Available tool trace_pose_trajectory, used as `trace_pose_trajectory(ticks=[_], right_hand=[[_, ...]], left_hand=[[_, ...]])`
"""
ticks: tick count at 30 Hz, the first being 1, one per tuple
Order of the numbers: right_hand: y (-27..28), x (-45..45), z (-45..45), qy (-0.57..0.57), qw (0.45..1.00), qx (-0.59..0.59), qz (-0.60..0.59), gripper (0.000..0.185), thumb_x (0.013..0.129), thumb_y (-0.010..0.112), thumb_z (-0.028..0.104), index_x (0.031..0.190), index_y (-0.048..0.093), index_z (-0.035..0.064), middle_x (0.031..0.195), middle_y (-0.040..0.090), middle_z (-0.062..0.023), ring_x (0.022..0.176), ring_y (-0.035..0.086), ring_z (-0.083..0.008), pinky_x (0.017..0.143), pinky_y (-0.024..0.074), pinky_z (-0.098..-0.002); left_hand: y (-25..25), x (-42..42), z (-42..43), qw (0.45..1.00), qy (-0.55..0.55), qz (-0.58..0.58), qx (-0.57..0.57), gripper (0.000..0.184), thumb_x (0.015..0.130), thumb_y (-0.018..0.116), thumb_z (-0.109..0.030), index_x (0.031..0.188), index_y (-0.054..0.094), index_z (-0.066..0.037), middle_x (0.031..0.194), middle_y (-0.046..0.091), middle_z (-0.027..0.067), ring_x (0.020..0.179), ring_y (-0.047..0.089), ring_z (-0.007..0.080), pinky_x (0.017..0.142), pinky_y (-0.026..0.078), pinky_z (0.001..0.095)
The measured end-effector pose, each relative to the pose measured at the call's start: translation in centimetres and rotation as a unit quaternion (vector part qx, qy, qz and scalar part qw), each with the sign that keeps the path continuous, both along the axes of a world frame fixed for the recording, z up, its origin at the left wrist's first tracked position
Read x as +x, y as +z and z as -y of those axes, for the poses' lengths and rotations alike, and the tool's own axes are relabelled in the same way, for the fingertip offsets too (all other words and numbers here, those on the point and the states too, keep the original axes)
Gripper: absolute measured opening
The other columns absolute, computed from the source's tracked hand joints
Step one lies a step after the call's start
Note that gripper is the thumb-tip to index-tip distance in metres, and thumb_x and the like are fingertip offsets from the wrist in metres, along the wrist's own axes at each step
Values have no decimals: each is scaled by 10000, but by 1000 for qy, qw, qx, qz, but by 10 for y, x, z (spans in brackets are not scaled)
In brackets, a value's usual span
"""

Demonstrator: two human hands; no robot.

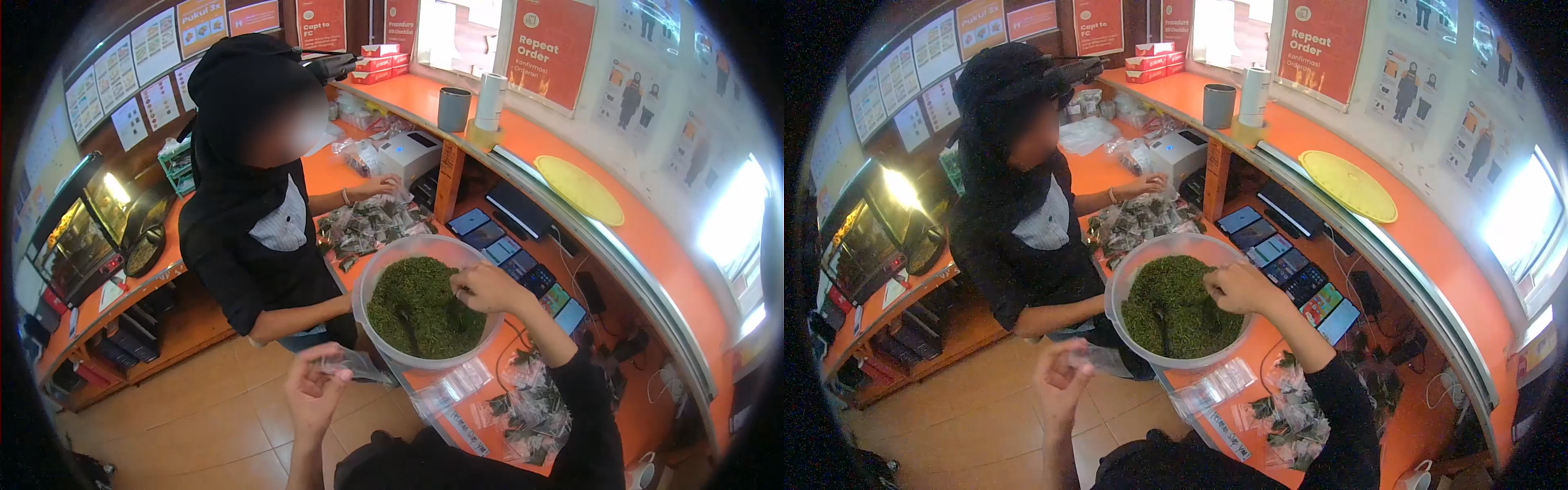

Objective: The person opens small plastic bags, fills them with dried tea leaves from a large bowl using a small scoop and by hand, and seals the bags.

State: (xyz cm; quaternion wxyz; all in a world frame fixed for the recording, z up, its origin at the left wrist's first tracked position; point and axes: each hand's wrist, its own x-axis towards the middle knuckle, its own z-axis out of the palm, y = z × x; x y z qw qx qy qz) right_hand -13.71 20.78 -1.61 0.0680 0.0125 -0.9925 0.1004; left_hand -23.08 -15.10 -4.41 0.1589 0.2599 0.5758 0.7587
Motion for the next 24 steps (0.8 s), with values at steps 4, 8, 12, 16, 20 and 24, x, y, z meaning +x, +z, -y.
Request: trace_pose_trajectory(ticks=[4,8,12,16,20,24], right_hand=[[12,11,-4,-72,997,-26,-19,88,772,583,135,803,643,77,778,654,-119,843,627,-340,806,458,-453],[21,23,1,-107,992,-48,-47,93,785,595,159,794,635,75,756,644,-113,816,611,-319,810,434,-417],[38,38,-4,-136,983,-99,-79,102,781,611,177,787,634,78,752,642,-116,802,598,-314,793,434,-419],[97,47,10,-135,981,-39,-136,69,790,623,149,789,639,82,739,628,-117,810,582,-291,747,421,-401],[80,30,50,-103,956,190,-199,59,754,640,140,772,621,87,774,592,-100,786,566,-278,707,402,-378],[73,38,76,-49,930,237,-275,75,734,676,112,775,626,75,790,559,-77,777,566,-259,692,437,-372]], left_hand=[[53,-2,-20,991,80,-77,76,438,804,773,16,1205,596,7,1219,611,138,984,643,155,812,513,261],[76,-14,-55,986,14,-166,18,544,782,788,7,1272,550,21,1176,626,119,893,638,100,748,496,223],[51,-32,-110,952,-64,-274,-125,669,727,845,-78,1316,540,11,1138,643,119,715,636,112,648,508,254],[13,-35,-162,906,-63,-375,-186,664,711,841,-95,1299,554,18,1046,656,134,662,628,136,624,514,274],[10,-18,-185,890,-99,-393,-210,678,684,835,-126,1283,552,22,994,662,173,704,653,206,669,537,319],[-1,-17,-194,882,-55,-440,-161,630,686,818,-130,1245,563,11,1016,661,198,883,668,313,802,536,393]])
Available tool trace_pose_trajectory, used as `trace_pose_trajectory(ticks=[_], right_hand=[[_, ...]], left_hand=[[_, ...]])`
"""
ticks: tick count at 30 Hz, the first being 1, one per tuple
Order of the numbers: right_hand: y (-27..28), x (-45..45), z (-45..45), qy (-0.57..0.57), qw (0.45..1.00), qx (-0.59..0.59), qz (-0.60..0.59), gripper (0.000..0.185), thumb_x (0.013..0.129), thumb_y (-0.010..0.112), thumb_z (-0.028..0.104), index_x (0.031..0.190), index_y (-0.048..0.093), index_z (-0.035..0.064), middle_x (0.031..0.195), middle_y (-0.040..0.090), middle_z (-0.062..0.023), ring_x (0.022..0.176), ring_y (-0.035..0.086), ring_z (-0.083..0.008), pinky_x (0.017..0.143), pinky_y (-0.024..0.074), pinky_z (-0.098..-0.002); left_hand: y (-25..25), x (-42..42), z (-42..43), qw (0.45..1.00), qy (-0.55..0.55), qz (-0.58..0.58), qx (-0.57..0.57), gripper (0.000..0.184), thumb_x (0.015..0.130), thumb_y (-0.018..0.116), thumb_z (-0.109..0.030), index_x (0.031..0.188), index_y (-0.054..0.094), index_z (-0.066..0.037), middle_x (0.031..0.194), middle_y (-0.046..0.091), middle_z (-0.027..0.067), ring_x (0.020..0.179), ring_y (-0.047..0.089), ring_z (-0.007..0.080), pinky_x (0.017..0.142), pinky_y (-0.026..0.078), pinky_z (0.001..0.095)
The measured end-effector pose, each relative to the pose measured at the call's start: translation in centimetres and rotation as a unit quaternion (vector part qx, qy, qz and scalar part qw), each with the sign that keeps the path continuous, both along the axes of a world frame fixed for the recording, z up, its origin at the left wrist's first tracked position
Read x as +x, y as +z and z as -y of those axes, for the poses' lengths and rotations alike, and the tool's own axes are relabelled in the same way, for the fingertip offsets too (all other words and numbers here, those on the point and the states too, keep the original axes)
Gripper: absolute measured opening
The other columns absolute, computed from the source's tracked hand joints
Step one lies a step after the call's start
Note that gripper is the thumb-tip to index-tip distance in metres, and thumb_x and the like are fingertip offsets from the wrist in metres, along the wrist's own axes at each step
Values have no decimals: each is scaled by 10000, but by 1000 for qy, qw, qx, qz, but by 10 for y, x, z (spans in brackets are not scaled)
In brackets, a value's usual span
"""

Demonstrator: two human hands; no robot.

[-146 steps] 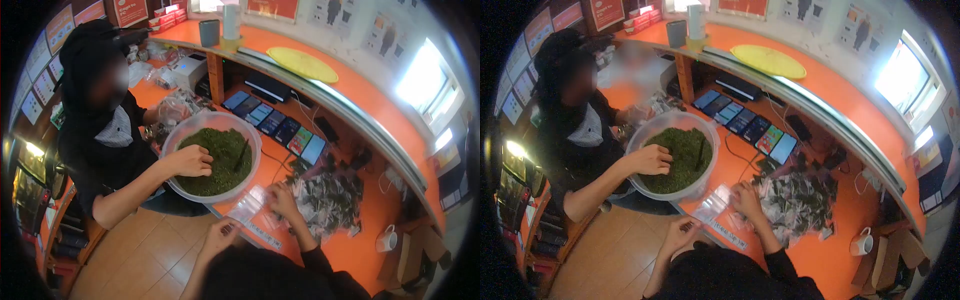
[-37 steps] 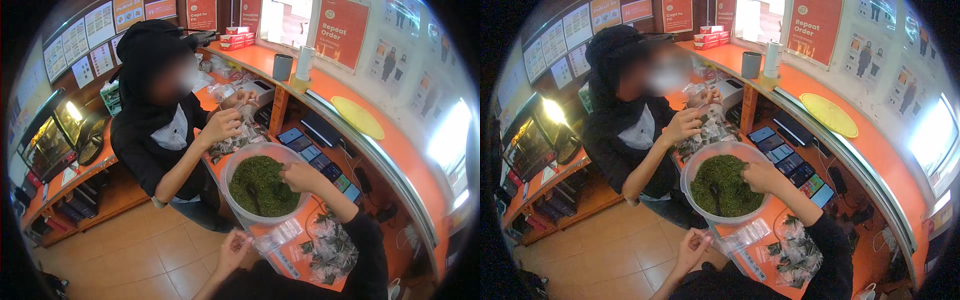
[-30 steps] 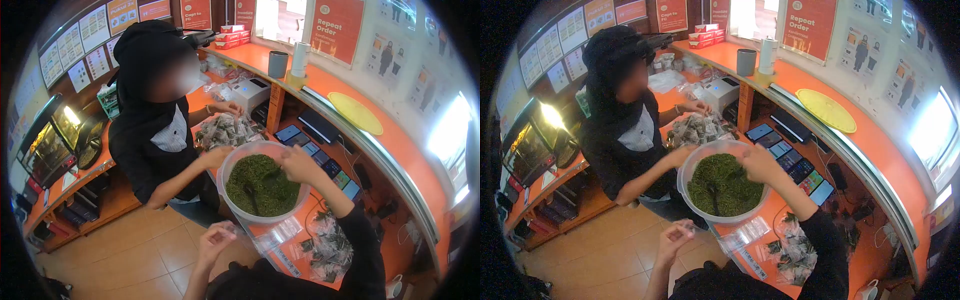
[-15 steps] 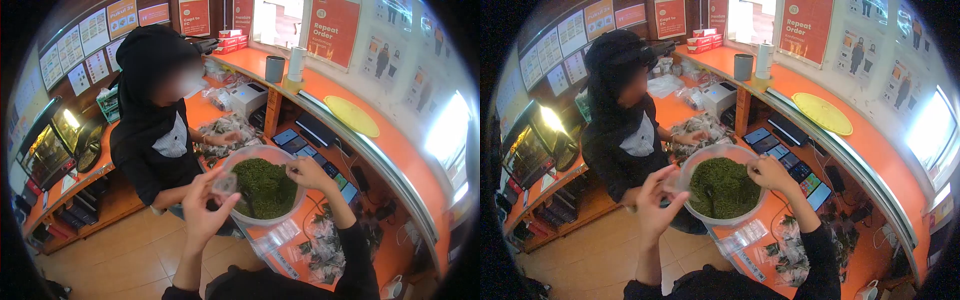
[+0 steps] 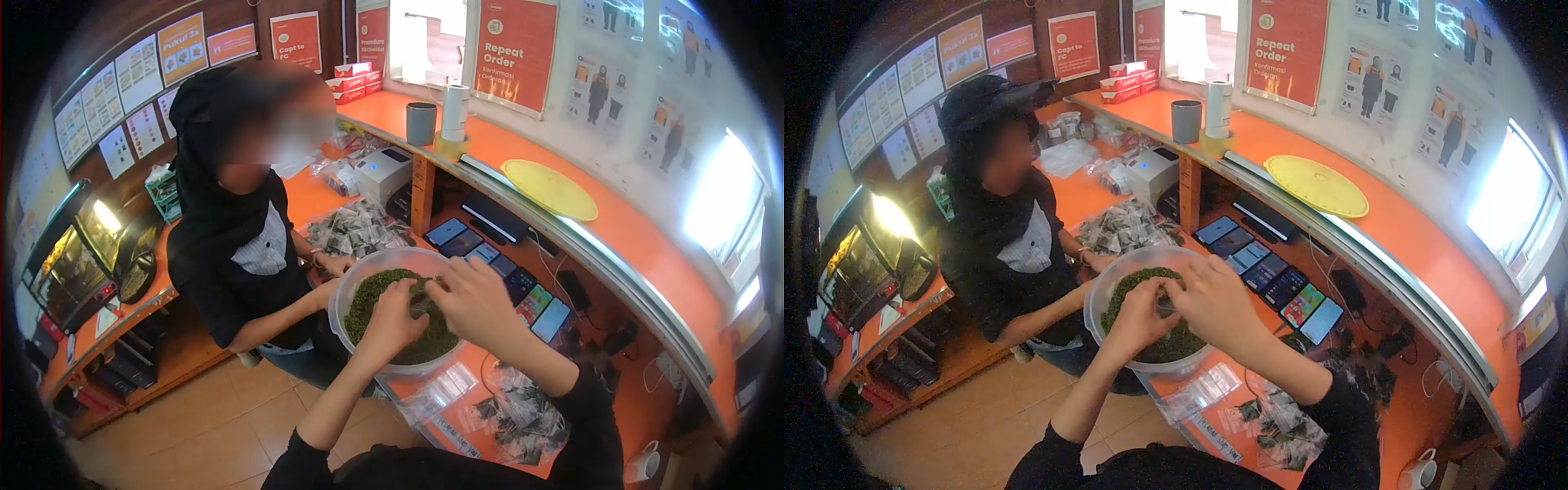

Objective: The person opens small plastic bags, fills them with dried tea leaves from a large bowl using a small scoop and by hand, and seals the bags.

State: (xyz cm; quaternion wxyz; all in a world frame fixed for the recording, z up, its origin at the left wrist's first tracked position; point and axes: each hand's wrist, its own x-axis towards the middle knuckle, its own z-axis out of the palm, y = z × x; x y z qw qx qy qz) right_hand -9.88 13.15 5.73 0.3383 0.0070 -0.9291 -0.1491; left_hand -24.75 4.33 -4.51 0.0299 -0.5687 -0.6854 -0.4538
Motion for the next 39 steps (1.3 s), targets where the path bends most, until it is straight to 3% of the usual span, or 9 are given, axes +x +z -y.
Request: trace_pose_trajectory(ticks=[4,9,13,15,16,18,21,28,39], right_hand=[[43,29,8,-96,988,-114,34,131,737,646,79,860,685,59,873,641,-108,877,649,-265,677,522,-406],[-77,-19,-1,-182,929,-149,285,154,764,697,100,900,706,29,975,667,-205,819,701,-338,689,586,-433],[-56,-13,1,-190,895,-233,329,271,736,734,162,970,699,31,970,665,-187,891,681,-353,777,562,-422],[-48,-4,7,-102,981,-127,106,400,709,771,197,1070,682,50,961,655,-141,964,649,-336,858,502,-386],[-43,-6,13,-100,981,-130,105,400,709,771,197,1070,682,50,961,655,-141,964,649,-336,858,502,-386],[-16,-13,35,37,946,-320,22,402,740,767,168,1115,681,52,1050,686,-142,997,660,-306,909,463,-400],[-39,-21,34,49,937,-336,-77,329,769,761,118,1088,681,91,944,652,-86,907,628,-250,795,445,-361],[-22,-4,48,120,883,-428,-151,126,797,724,43,920,697,56,816,678,-62,718,627,-220,689,441,-325],[-16,13,67,191,874,-417,-162,86,693,718,-4,749,674,45,685,640,-63,596,612,-180,613,414,-280]], left_hand=[[12,-6,21,996,58,56,-38,594,694,812,-132,1224,575,-6,1033,655,201,1002,637,358,876,503,427],[29,-8,33,995,85,42,15,567,739,787,-158,1221,547,19,1091,598,217,1007,616,381,893,498,458],[33,-13,51,992,95,81,12,583,738,803,-182,1225,549,13,1083,593,200,918,643,325,817,524,411],[46,-6,63,982,79,165,-41,614,728,830,-233,1217,554,14,1040,595,174,820,653,247,741,538,339],[45,-3,64,982,81,163,-43,614,728,830,-233,1217,554,14,1040,595,174,820,653,247,741,538,339],[42,4,62,983,36,182,0,601,741,855,-260,1204,571,-2,993,595,136,772,642,166,687,531,278],[52,15,65,957,-40,282,61,473,809,826,-183,1169,579,0,973,610,93,828,643,132,707,531,259],[48,17,85,875,-103,435,185,156,874,718,32,1000,628,19,873,686,63,797,682,117,740,544,238],[59,33,114,904,-89,371,192,74,789,782,39,824,721,18,771,686,53,617,591,66,565,456,207]])
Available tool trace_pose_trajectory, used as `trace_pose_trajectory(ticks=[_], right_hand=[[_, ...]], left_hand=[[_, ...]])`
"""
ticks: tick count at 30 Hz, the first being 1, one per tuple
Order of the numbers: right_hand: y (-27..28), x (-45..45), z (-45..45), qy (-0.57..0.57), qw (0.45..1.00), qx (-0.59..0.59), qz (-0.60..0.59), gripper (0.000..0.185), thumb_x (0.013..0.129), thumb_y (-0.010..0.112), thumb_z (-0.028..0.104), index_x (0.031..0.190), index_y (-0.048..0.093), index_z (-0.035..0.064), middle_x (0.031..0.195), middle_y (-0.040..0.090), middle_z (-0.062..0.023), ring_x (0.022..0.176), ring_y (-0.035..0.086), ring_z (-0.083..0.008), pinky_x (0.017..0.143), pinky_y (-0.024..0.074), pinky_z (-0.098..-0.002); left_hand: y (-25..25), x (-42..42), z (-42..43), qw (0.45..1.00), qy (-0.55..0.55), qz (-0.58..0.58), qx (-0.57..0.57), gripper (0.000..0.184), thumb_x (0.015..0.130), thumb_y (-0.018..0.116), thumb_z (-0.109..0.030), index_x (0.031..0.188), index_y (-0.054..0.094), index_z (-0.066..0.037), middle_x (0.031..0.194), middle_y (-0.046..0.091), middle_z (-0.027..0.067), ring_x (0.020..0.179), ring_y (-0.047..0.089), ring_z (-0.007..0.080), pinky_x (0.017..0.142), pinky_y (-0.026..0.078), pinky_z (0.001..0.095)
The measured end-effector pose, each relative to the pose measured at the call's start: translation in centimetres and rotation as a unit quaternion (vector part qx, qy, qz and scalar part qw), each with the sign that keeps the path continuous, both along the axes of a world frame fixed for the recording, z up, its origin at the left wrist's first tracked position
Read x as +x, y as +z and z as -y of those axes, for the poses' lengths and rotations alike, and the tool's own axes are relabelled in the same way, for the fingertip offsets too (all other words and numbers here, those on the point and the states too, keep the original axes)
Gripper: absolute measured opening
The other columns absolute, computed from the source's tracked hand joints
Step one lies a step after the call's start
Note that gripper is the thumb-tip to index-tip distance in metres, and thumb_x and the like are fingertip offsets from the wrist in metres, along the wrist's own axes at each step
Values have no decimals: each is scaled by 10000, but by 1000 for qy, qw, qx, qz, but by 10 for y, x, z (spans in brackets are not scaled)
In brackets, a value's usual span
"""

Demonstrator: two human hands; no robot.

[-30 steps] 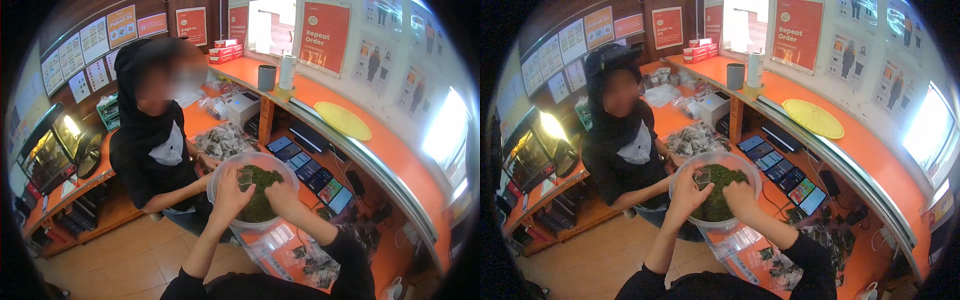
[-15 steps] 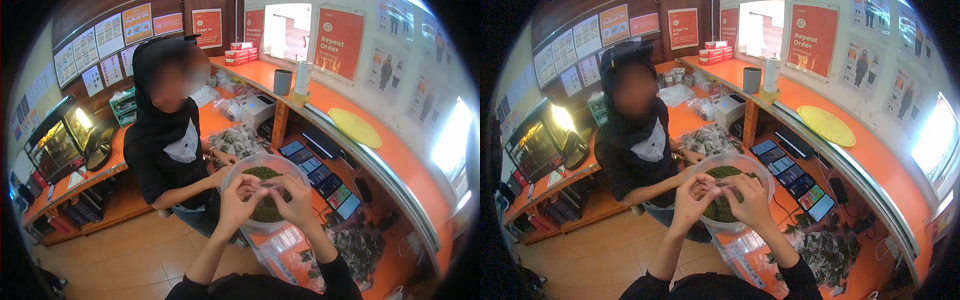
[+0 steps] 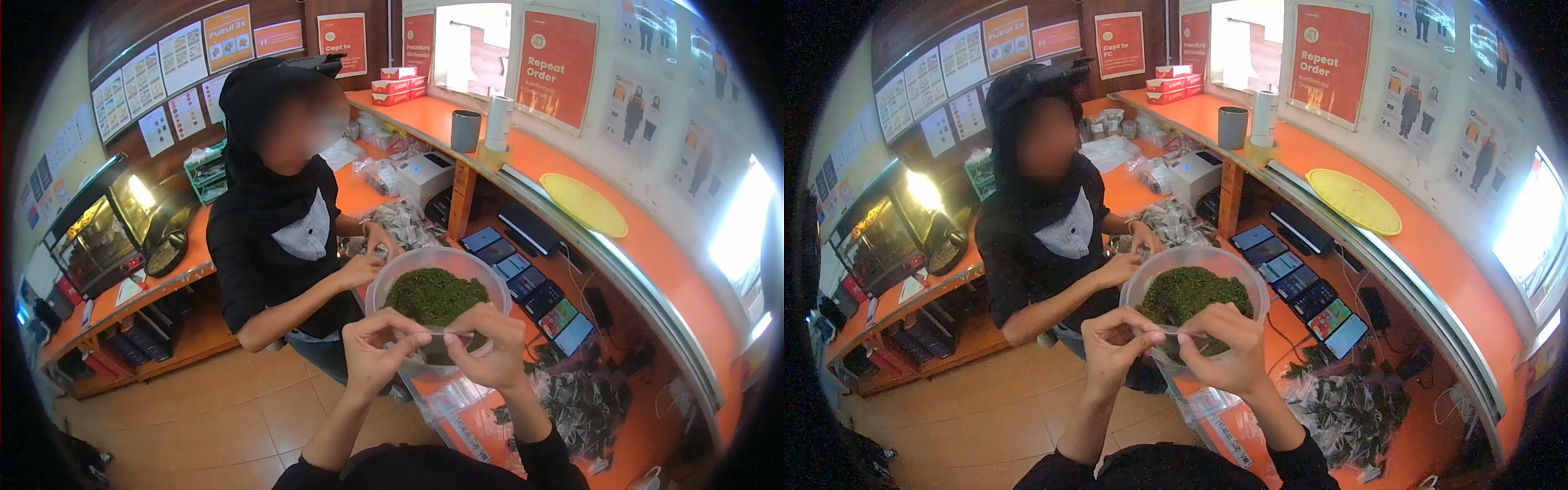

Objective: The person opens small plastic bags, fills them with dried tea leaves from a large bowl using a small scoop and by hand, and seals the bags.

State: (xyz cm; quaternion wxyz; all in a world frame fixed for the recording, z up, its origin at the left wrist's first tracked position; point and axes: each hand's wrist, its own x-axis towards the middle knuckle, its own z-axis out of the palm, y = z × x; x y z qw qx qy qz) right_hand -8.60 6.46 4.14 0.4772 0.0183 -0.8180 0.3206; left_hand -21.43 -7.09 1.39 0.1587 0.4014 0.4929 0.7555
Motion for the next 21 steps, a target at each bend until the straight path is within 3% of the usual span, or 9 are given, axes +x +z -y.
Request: trace_pose_trajectory(ticks=[7,21], right_hand=[[-4,5,8,26,1000,0,12,90,695,729,10,747,670,54,676,628,-56,615,620,-202,619,432,-294],[-18,20,13,15,997,-12,78,114,672,735,31,712,632,56,643,589,-59,580,588,-215,589,424,-321]], left_hand=[[-9,15,2,1000,7,-25,-10,100,733,774,79,791,740,6,756,674,52,600,561,48,548,411,202],[-35,32,5,998,-18,-2,-52,69,788,735,78,825,728,21,810,684,60,582,577,42,508,404,177]])
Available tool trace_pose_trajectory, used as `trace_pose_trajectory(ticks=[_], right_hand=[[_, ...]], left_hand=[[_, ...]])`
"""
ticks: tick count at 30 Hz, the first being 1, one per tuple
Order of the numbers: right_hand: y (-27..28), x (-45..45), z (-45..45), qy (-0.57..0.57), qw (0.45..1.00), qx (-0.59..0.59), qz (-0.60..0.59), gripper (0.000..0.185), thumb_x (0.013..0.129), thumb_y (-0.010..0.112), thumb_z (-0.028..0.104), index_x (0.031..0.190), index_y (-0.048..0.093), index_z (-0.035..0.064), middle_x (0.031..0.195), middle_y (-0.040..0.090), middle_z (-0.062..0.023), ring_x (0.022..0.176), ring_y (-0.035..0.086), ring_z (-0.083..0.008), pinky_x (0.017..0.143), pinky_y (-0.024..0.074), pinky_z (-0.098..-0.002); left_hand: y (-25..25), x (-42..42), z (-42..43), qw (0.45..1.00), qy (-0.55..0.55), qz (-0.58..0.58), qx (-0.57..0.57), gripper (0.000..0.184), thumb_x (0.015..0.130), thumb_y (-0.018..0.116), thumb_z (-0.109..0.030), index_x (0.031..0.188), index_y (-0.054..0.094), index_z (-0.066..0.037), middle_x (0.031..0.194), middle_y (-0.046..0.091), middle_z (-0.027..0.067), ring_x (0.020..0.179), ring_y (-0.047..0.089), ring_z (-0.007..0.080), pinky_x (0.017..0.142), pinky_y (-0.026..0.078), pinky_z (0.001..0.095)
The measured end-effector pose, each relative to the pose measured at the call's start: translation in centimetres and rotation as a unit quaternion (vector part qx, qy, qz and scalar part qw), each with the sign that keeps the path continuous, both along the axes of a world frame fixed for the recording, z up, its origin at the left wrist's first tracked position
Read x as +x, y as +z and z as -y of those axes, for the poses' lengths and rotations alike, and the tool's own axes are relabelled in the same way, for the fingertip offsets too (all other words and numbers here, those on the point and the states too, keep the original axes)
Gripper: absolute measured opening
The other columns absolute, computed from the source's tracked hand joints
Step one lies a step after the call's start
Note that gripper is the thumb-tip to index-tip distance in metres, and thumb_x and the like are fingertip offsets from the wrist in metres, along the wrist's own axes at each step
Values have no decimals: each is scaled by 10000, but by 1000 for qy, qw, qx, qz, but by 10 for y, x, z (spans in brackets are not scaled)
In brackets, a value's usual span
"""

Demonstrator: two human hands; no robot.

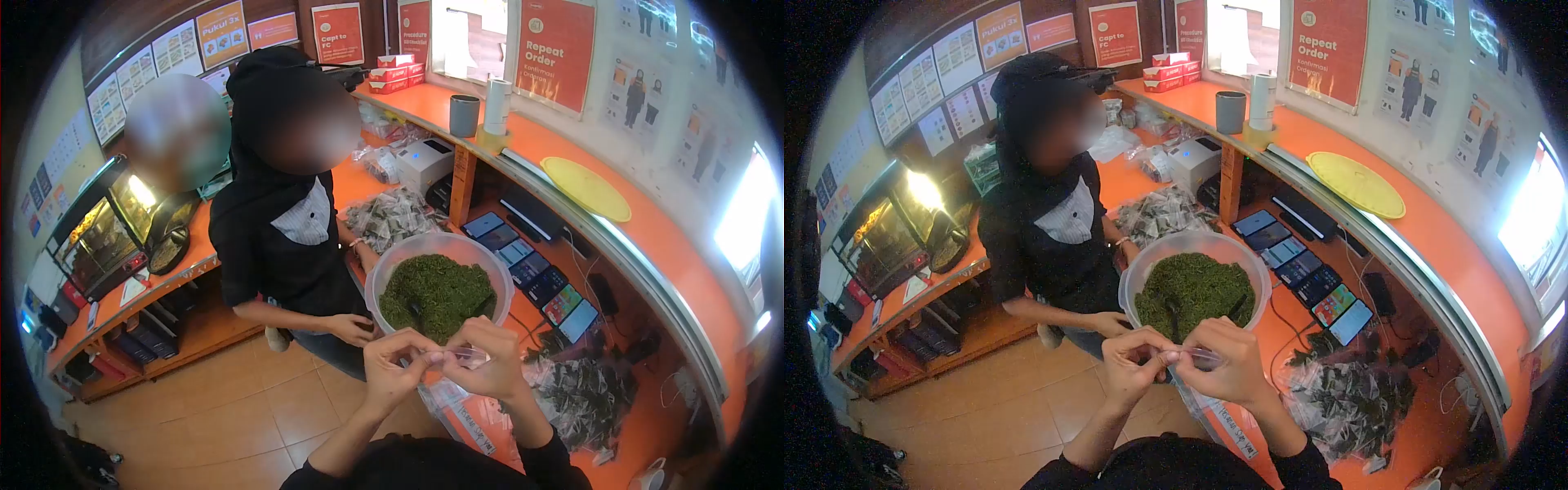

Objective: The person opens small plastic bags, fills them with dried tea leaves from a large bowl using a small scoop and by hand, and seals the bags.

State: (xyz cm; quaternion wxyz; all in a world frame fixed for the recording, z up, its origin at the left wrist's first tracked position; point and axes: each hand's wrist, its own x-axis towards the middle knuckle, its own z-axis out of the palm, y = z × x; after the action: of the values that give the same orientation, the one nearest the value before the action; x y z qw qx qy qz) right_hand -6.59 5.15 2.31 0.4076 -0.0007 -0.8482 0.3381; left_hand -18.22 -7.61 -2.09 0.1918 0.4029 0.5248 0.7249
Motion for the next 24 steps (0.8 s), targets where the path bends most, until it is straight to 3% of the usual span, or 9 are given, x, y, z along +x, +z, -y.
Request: trace_pose_trajectory(ticks=[4,9,15,17,19,20,21,23,24], right_hand=[[-7,13,-4,-9,1000,-27,-11,100,675,724,11,712,634,35,629,591,-65,564,586,-187,578,434,-301],[-13,53,-23,-120,983,-140,9,65,705,719,-5,727,658,2,649,630,-54,583,598,-132,569,465,-258],[-19,53,-2,-108,983,-149,1,152,787,749,73,927,717,20,777,693,-61,730,678,-183,663,507,-283],[-36,82,-19,-110,976,-148,115,110,821,709,61,924,716,22,813,712,-79,732,681,-175,681,518,-292],[-23,114,-36,-240,960,-96,106,106,827,694,68,923,715,30,856,725,-99,736,677,-179,682,514,-300],[-13,127,-40,-309,941,-85,106,122,820,707,91,928,713,36,869,722,-103,754,678,-202,696,513,-322],[-9,140,-44,-314,939,-87,111,122,820,707,91,928,713,36,869,722,-103,754,678,-202,696,513,-322],[-5,157,-49,-488,813,130,292,188,798,742,156,945,704,45,915,711,-119,829,671,-279,749,504,-397],[-18,153,-52,-475,830,131,261,249,774,762,202,962,696,54,923,689,-124,896,647,-345,798,484,-451]], left_hand=[[6,5,3,999,31,18,22,65,797,737,82,826,710,31,818,668,68,580,597,55,500,425,187],[-9,-4,2,998,41,40,20,43,827,728,62,843,717,24,806,680,56,583,612,66,498,435,190],[-19,26,-13,993,-95,61,-27,72,911,673,1,932,725,46,859,689,111,568,594,92,489,473,215],[-20,34,-15,990,-108,81,-31,120,947,642,-40,943,726,46,879,690,112,571,600,97,497,474,210],[-15,33,-11,998,-37,35,-31,169,972,622,-86,947,723,47,884,683,108,570,599,92,497,462,198],[-14,32,-6,998,-27,26,-49,244,988,607,-125,839,712,37,790,663,88,564,596,89,490,445,200],[-21,26,-1,998,-32,30,-53,244,988,607,-125,839,712,37,790,663,88,564,596,89,490,445,200],[-41,18,7,985,-132,-53,-102,323,990,601,-128,712,671,21,685,625,63,561,596,86,486,434,210],[-43,23,5,981,-149,-33,-124,381,985,612,-138,640,626,23,627,598,49,565,600,89,478,430,225]])
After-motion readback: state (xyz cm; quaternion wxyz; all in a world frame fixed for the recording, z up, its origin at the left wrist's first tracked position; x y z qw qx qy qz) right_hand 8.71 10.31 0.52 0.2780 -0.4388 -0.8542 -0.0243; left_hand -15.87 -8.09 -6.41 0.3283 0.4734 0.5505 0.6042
